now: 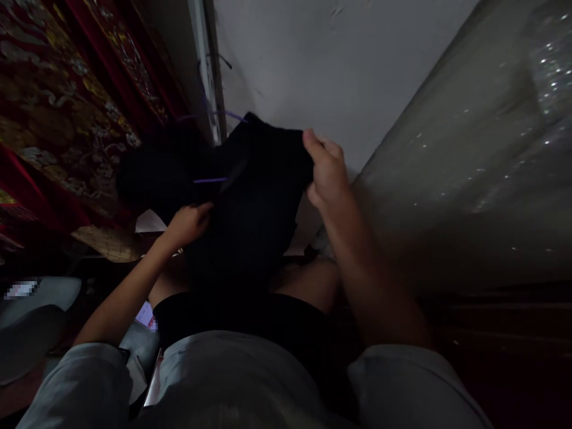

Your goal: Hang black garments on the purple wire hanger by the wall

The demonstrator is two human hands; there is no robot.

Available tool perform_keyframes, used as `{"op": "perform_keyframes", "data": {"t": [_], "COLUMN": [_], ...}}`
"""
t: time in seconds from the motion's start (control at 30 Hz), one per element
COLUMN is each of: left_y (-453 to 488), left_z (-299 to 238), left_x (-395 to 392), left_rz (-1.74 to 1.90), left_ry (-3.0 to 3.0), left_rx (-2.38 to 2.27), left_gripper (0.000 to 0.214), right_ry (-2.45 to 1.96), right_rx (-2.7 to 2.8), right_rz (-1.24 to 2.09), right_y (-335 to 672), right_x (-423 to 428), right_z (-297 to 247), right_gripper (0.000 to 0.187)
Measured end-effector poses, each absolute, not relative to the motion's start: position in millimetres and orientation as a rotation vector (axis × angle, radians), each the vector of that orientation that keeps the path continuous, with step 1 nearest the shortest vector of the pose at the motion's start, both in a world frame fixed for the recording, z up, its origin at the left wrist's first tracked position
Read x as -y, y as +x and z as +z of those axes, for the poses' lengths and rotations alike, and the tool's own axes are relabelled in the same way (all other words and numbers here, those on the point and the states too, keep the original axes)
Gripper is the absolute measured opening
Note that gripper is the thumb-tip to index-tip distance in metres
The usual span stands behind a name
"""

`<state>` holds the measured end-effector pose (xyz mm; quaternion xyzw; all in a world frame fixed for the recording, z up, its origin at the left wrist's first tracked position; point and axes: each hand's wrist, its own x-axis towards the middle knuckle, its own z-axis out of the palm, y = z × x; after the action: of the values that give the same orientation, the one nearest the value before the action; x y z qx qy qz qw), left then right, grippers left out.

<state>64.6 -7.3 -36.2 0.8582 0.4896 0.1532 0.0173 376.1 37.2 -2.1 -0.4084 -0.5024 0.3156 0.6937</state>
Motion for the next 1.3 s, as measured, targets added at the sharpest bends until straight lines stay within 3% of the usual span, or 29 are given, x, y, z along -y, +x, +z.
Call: {"op": "perform_keyframes", "data": {"t": [0.07,0.13,0.2,0.27,0.33,0.47,0.57,0.67,1.07,1.3], "left_y": [67,69,74,82,94,115,116,110,128,127], "left_z": [-57,-78,-99,-118,-133,-154,-159,-158,-157,-155], "left_x": [9,16,24,31,35,39,45,54,68,74], "left_rz": [0.346,0.428,0.688,1.035,1.335,1.669,1.697,1.62,1.698,1.719], "left_ry": [2.641,2.574,2.449,2.273,2.066,1.633,1.478,1.459,1.628,1.584], "left_rx": [-1.48,-1.434,-1.476,-1.505,-1.463,-1.302,-1.234,-1.209,-1.212,-1.221], "left_gripper": [0.023,0.023,0.022,0.017,0.013,0.063,0.075,0.065,0.021,0.019], "right_ry": [-0.942,-1.005,-1.078,-1.12,-1.127,-1.188,-1.193,-1.146,-1.115,-1.139], "right_rx": [1.114,1.109,1.104,1.08,1.039,1.126,1.137,1.188,1.272,1.339], "right_rz": [0.671,0.534,0.303,0.131,0.206,0.881,0.982,0.953,0.974,1.016], "right_y": [380,378,369,348,315,242,213,216,241,253], "right_x": [-32,-27,-18,-3,14,39,47,52,64,72], "right_z": [-15,-27,-40,-58,-81,-127,-145,-147,-126,-120], "right_gripper": [0.043,0.041,0.034,0.039,0.038,0.04,0.036,0.025,0.027,0.021]}}
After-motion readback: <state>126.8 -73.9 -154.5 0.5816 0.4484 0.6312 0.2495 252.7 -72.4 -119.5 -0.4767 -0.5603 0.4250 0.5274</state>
